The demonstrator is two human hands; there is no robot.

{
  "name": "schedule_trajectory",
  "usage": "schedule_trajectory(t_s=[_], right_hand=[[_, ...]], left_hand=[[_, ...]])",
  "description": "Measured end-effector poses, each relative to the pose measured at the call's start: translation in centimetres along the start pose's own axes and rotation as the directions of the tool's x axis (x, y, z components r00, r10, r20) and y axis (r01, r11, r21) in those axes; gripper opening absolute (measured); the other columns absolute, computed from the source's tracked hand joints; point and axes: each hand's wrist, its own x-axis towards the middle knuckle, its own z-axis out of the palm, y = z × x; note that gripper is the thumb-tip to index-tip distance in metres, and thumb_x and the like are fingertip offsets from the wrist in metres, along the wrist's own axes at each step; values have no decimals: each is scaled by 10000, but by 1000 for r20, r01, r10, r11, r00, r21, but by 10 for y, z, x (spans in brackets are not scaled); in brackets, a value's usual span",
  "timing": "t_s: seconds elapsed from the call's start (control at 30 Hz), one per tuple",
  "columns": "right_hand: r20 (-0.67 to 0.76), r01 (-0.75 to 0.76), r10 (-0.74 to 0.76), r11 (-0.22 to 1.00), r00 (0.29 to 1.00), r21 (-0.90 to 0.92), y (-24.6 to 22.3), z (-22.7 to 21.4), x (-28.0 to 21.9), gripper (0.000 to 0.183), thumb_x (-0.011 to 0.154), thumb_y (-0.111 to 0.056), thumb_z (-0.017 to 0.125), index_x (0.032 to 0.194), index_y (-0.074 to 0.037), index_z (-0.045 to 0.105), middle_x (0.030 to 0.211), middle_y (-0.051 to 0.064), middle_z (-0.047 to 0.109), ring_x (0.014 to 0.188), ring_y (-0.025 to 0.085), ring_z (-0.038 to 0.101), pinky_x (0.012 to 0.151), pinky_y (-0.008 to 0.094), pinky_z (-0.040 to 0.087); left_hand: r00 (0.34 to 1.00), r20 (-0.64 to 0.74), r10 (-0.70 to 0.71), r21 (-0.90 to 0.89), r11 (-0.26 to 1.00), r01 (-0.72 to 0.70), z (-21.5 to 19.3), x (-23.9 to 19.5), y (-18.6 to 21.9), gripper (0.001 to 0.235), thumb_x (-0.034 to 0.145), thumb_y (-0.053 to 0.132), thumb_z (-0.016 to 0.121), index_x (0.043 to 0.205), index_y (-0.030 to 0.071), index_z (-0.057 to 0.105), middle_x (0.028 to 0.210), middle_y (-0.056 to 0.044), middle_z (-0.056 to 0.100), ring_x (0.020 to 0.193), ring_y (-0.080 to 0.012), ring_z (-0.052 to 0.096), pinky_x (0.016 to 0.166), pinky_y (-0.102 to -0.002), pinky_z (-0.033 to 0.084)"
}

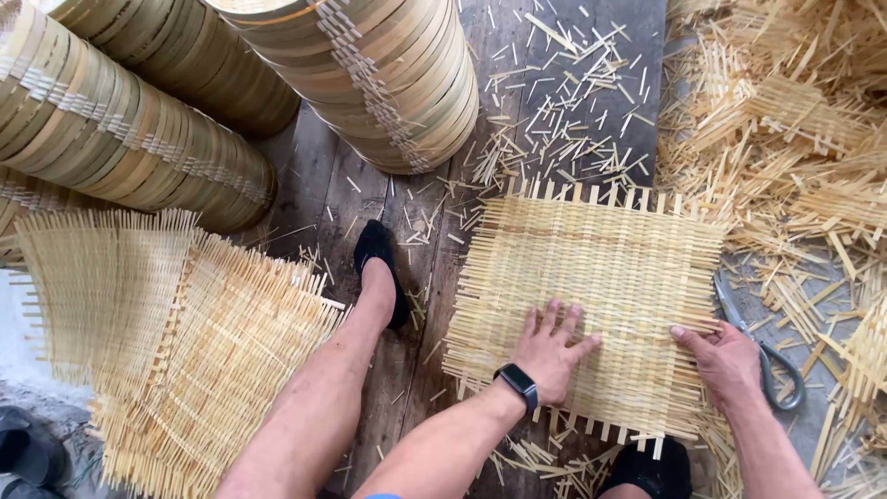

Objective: The person sits on the floor of a bamboo craft workshop and uses scissors to trim the excess ends of bamboo strips protruding from a woven mat laid over a round wooden form. They then lift the woven tray, fit a bent bamboo rim ring around its edge, and press the rim into place to finish the tray.

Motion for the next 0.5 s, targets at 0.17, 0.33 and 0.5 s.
schedule_trajectory(t_s=[0.17, 0.33, 0.5], right_hand=[[-19, 74, -73, 997, 997, 22, 1, 4, -4, 367, 873, -103, 805, 1190, 37, 685, 1042, 119, 755, 852, 156, 693, 756, 296, 566], [-16, 116, -116, 992, 993, 39, 11, 4, 1, 375, 868, -118, 798, 1192, 34, 684, 1068, 114, 757, 874, 141, 699, 775, 288, 563], [-100, 164, -196, 952, 975, -260, -1, 10, -12, 350, 905, -129, 803, 1192, 50, 716, 1077, 147, 774, 903, 162, 693, 817, 301, 551]], left_hand=[[994, 105, 9, 14, 1000, -10, -10, -12, -2, 1131, 756, 355, 812, 1626, 380, 89, 1715, -156, -169, 1574, -405, -162, 1243, -602, -93], [999, 7, 50, 24, 998, -50, 31, -4, -14, 1344, 632, 580, 903, 1617, 426, 2, 1711, -139, -189, 1573, -382, -184, 1245, -577, -109], [997, -63, 37, 96, 995, -31, 40, -2, -11, 1275, 672, 554, 903, 1598, 484, 30, 1735, -91, -155, 1580, -371, -163, 1257, -543, -111]])
